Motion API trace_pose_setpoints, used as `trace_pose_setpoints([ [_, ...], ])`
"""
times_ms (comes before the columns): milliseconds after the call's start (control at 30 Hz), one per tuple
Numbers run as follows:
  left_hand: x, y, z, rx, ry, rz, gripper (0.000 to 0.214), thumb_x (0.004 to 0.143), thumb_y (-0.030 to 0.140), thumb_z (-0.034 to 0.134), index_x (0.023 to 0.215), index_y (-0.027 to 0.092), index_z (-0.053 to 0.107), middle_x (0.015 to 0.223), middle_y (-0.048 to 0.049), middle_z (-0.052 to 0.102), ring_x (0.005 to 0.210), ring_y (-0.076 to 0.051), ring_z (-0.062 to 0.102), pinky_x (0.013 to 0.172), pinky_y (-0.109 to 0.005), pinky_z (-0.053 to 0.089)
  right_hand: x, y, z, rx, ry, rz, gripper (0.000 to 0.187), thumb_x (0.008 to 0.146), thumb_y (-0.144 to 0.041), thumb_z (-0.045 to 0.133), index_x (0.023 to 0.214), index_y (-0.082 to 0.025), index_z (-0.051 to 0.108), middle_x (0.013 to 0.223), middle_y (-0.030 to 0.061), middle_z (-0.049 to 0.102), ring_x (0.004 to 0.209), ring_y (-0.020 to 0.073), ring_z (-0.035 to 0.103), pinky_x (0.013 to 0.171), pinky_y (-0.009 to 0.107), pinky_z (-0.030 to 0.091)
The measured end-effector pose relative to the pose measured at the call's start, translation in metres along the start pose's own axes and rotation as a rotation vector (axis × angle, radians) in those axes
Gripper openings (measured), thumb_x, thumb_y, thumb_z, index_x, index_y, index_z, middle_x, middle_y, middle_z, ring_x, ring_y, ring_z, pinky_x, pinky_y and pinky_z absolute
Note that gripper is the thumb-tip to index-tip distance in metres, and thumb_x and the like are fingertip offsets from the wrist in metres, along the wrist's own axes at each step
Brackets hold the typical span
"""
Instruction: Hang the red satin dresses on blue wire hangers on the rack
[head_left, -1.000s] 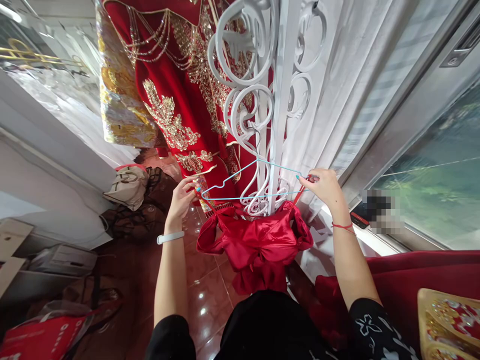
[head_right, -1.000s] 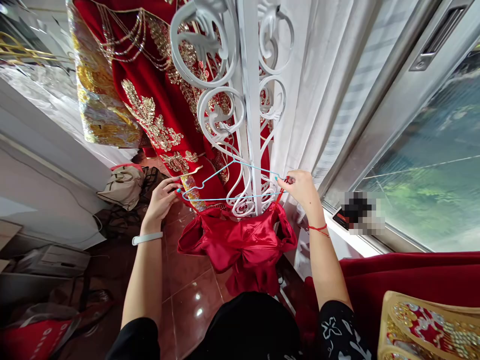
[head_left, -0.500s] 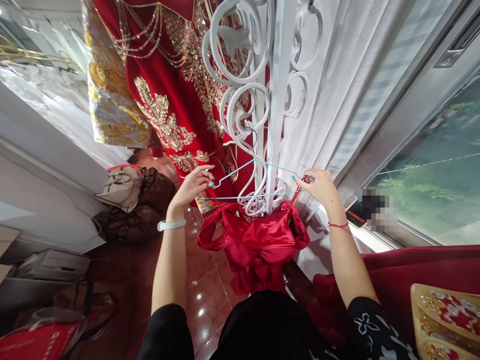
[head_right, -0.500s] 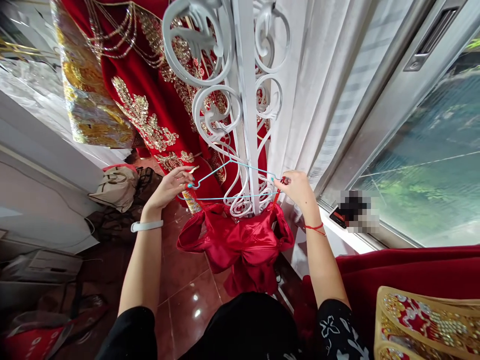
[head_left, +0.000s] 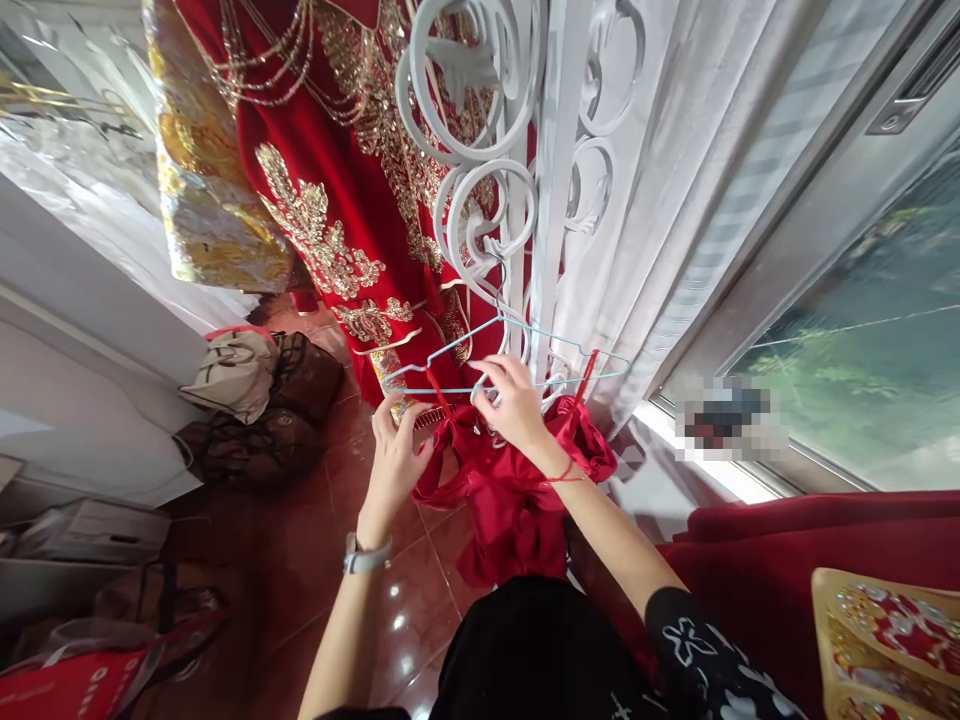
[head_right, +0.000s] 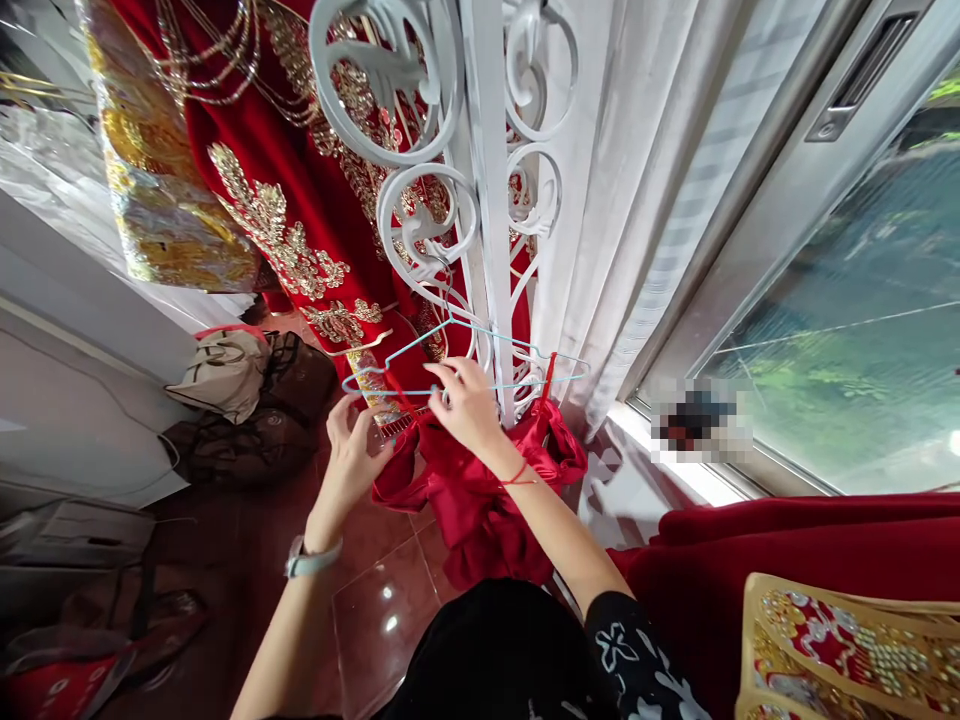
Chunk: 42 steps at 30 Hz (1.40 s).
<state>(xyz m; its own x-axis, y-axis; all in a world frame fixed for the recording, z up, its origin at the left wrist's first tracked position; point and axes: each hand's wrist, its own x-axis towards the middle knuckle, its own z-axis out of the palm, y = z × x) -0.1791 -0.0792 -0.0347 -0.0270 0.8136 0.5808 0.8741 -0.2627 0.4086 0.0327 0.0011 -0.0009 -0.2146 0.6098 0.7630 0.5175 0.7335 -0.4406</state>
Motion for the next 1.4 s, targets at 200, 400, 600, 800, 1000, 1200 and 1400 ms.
trace_pose_setpoints([
  [200, -0.058, -0.031, 0.008, -0.043, -0.243, -0.307, 0.036, 0.085, 0.019, 0.048, 0.119, 0.019, 0.061, 0.112, -0.0124, 0.065, 0.102, -0.028, 0.068, 0.095, -0.047, 0.055, 0.017, -0.027, 0.062, 0.198, -0.386, 0.233, 0.033, 0.101, -0.024, 0.054, 0.133, -0.024, 0.062, 0.129, 0.008, 0.073, 0.115, 0.0237, 0.068, 0.116, 0.05, 0.034],
  [400, -0.034, -0.026, -0.014, -0.171, -0.235, -0.56, 0.034, 0.091, 0.026, 0.038, 0.117, 0.019, 0.058, 0.074, -0.0015, 0.063, 0.067, -0.02, 0.067, 0.07, -0.032, 0.053, 0.003, -0.025, 0.058, 0.233, -0.324, 0.295, 0.024, 0.103, -0.019, 0.049, 0.108, -0.024, 0.073, 0.112, 0.0036, 0.08, 0.092, 0.0202, 0.069, 0.098, 0.038, 0.036],
  [600, -0.046, -0.015, 0.005, -0.172, -0.474, -0.532, 0.055, 0.07, 0.021, 0.069, 0.124, 0.02, 0.057, 0.09, 0.0002, 0.065, 0.064, -0.014, 0.062, 0.071, -0.029, 0.052, -0.002, -0.022, 0.054, 0.203, -0.319, 0.289, 0.024, 0.102, -0.017, 0.05, 0.108, -0.023, 0.072, 0.112, 0.0035, 0.08, 0.092, 0.0204, 0.068, 0.099, 0.037, 0.034],
  [800, -0.035, -0.021, -0.002, -0.148, -0.472, -0.559, 0.038, 0.077, 0.008, 0.05, 0.113, 0.02, 0.059, 0.078, 0.0007, 0.067, 0.058, -0.014, 0.061, 0.069, -0.029, 0.05, -0.006, -0.02, 0.049, 0.177, -0.339, 0.24, 0.026, 0.104, -0.018, 0.047, 0.11, -0.024, 0.071, 0.109, 0.0021, 0.08, 0.091, 0.0187, 0.069, 0.101, 0.037, 0.034],
  [1000, 0.005, -0.031, -0.014, -0.745, -0.135, -0.823, 0.035, 0.075, 0.018, 0.058, 0.109, 0.021, 0.05, 0.068, 0.0045, 0.064, 0.06, -0.014, 0.066, 0.06, -0.024, 0.052, -0.009, -0.024, 0.042, 0.172, -0.337, 0.238, 0.025, 0.105, -0.02, 0.048, 0.112, -0.022, 0.072, 0.111, 0.0039, 0.08, 0.088, 0.0192, 0.069, 0.099, 0.037, 0.036],
  [1200, 0.038, -0.029, -0.027, -1.026, 0.168, -0.826, 0.048, 0.072, 0.022, 0.061, 0.118, 0.025, 0.05, 0.073, 0.0056, 0.063, 0.064, -0.011, 0.066, 0.064, -0.024, 0.056, -0.013, -0.023, 0.041, 0.174, -0.346, 0.217, 0.025, 0.104, -0.022, 0.05, 0.115, -0.022, 0.073, 0.111, 0.0049, 0.08, 0.087, 0.0195, 0.069, 0.094, 0.035, 0.038],
  [1400, 0.073, 0.016, -0.036, -0.979, 0.064, -0.624, 0.059, 0.078, 0.024, 0.054, 0.136, 0.028, 0.042, 0.088, -0.0005, 0.072, 0.081, -0.017, 0.074, 0.07, -0.028, 0.059, -0.014, -0.025, 0.043, 0.16, -0.338, 0.228, 0.027, 0.101, -0.015, 0.052, 0.118, -0.02, 0.073, 0.114, 0.0062, 0.08, 0.09, 0.0208, 0.07, 0.094, 0.036, 0.04],
])
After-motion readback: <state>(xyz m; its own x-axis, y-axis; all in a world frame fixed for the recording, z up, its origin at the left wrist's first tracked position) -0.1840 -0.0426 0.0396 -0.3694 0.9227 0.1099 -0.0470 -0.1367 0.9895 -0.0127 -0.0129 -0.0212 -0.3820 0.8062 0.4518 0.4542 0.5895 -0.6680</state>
